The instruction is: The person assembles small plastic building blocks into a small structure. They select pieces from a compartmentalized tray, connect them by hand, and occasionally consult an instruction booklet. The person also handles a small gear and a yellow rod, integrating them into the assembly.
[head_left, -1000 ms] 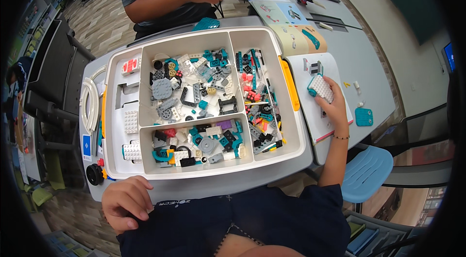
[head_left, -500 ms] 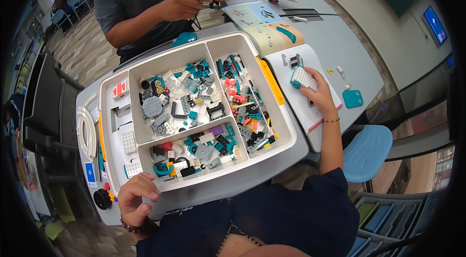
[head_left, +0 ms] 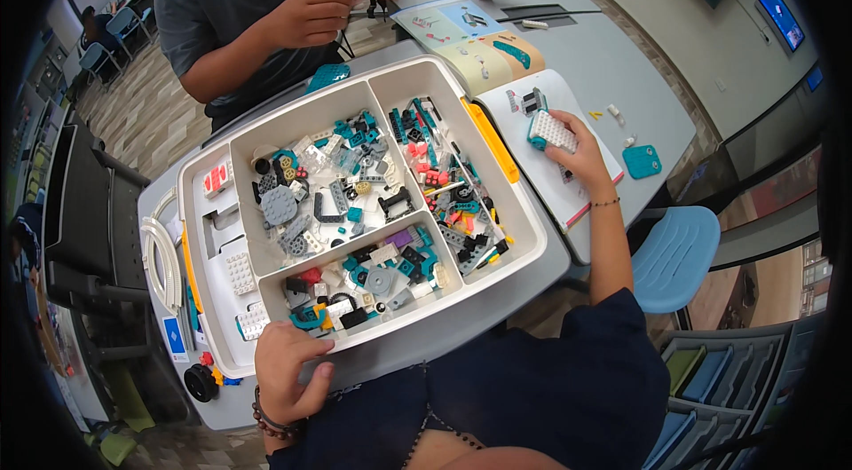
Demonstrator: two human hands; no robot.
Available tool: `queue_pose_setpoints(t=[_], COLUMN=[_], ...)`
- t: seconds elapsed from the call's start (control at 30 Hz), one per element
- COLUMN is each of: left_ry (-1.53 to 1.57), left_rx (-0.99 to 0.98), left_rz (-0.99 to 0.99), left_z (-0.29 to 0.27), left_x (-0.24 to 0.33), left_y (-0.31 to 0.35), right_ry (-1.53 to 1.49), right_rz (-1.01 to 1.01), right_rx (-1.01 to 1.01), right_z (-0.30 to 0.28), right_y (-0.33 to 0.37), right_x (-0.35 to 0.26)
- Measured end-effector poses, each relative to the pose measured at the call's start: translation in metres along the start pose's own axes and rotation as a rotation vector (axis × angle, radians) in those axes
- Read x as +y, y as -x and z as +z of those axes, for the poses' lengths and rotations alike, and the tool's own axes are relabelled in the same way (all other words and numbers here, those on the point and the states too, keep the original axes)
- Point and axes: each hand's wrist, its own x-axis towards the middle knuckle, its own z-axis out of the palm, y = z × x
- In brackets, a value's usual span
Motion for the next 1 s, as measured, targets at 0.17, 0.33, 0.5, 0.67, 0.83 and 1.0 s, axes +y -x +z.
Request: queue_pose_setpoints(t=[0.17,0.33,0.5,0.67,0.83,1.0], left_ry=[-0.299,-0.377,-0.41,-0.416,-0.44,-0.482], left_rx=[-0.044,-0.05,-0.04,-0.043,-0.015,0.049], left_rz=[0.018,0.018,0.022,-0.009,0.006,-0.113], left_z=[0.012,0.013,0.013,0.014,0.015,0.025], left_x=[0.007,0.009,0.008,0.007,0.005,0.004], left_y=[-0.002,-0.002,-0.002,-0.002,-0.008,-0.003], right_ry=[0.002,0.022,0.081,0.198,0.265,0.745], right_rz=[0.006,0.005,-0.009,-0.123,-0.131,0.053], right_rx=[-0.003,-0.004,-0.003,-0.007,-0.122,-0.262], right_z=[0.001,0.002,0.001,-0.003,0.001,0.035], right_y=[-0.001,-0.001,0.001,-0.012,-0.088,-0.226], right_x=[0.0,-0.001,-0.008,-0.02,-0.044,-0.002])
